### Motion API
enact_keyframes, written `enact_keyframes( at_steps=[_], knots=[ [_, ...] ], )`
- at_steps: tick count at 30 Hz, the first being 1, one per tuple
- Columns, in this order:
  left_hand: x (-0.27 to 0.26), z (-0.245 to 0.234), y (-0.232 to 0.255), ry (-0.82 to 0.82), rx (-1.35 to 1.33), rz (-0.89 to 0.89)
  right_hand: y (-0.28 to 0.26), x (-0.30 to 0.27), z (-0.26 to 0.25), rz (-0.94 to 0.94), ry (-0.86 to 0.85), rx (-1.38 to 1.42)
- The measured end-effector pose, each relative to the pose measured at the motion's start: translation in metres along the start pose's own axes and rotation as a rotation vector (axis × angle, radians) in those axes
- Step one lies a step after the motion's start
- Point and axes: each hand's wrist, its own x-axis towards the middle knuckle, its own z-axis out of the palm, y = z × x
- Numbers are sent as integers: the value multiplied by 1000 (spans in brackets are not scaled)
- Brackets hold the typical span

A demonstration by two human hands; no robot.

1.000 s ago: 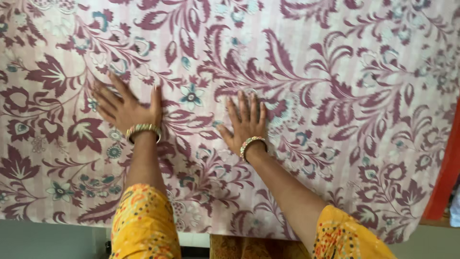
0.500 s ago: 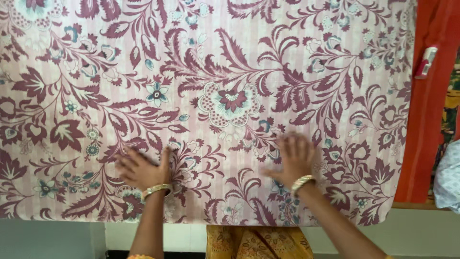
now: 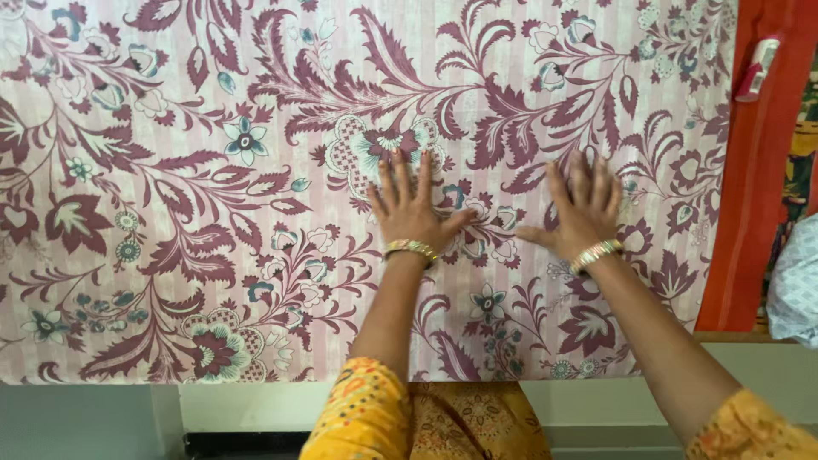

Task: The person smooths a floral-patterned bedsheet on a bed by hand, repeatedly pressing and adjusting the fabric to remove wrinkles. The person works across the surface of the bed, ensuring the sheet lies flat.

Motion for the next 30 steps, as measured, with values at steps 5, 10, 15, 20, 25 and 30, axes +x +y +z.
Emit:
enact_keyframes(
  at_steps=[5, 10, 15, 20, 25, 30],
  knots=[
    [-12, -10, -100, 41, 55, -153, 21, -43, 30, 153, 20, 120],
    [-48, -13, -236, 218, -27, -520, 22, -90, 63, 304, 49, 192],
    [-100, -8, -331, 402, -233, -713, 3, -130, 95, 362, 76, 273],
    [-125, -10, -404, 348, -386, -982, -51, -145, 111, 413, 132, 291],
    [-124, 5, -453, 573, -229, -1010, -169, -134, 105, 323, 19, 188],
    [-120, 45, -389, 662, -203, -338, -342, -124, 96, 23, 56, 110]
  ],
)
